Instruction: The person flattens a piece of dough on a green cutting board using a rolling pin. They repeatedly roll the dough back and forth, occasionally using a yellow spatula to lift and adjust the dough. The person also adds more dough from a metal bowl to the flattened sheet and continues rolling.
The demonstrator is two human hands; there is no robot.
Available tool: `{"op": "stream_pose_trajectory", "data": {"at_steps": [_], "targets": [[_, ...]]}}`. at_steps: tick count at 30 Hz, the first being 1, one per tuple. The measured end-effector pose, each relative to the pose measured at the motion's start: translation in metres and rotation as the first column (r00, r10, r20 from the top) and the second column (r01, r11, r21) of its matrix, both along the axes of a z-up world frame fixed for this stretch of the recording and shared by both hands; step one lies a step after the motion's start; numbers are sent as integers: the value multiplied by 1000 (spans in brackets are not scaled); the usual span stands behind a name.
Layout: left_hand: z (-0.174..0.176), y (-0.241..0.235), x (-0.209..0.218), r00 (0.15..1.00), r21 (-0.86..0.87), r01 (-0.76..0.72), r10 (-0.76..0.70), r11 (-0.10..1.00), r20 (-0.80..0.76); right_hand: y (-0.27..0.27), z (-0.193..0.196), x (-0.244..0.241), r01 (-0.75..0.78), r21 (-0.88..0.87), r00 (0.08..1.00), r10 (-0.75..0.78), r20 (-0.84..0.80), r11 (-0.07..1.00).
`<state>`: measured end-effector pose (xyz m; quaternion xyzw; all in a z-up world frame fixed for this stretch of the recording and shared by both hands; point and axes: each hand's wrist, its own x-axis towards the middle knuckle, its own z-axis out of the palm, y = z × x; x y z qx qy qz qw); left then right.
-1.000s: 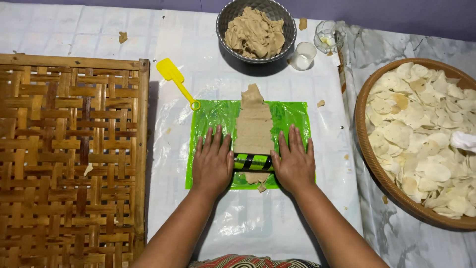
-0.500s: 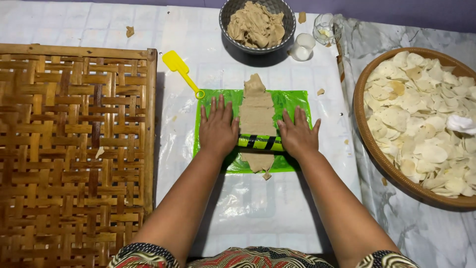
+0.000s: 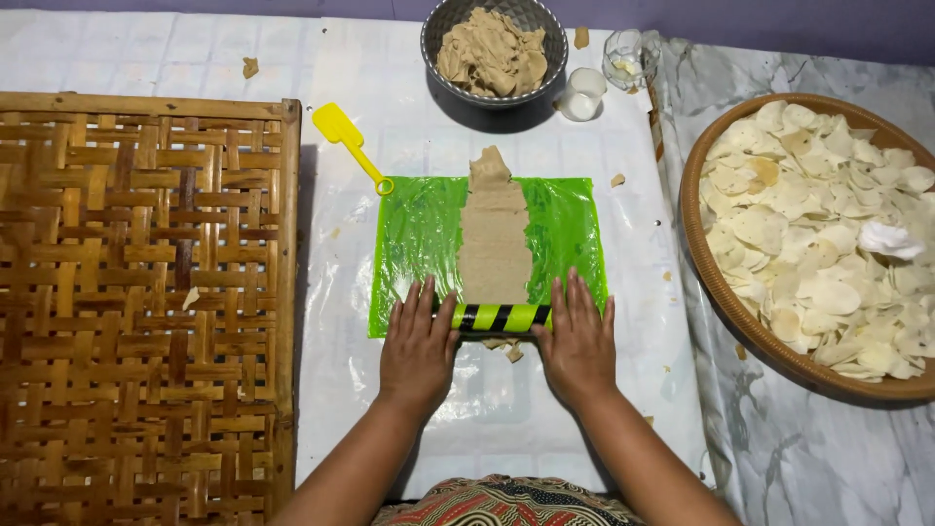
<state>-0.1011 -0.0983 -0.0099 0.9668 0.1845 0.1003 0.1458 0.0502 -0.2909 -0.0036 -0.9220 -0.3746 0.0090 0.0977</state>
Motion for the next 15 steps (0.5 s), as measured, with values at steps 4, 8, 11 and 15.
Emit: {"op": "stream_pose_trajectory", "data": {"at_steps": [4, 8, 11, 15], "targets": [[-3, -3, -15, 993, 74, 17, -25, 997, 112, -27, -8, -16, -118, 96, 990, 109, 92, 988], [3, 12, -7, 978, 115, 8, -32, 993, 206, -37, 9, 11, -179, 47, 982, 181, -44, 983], [1, 33, 7, 974, 172, 61, -96, 983, 207, -32, 17, 45, -165, -65, 979, 156, -128, 984], [-25, 57, 34, 978, 113, -3, -21, 994, 206, -10, 7, 61, -124, 23, 992, 124, -17, 992]]}}
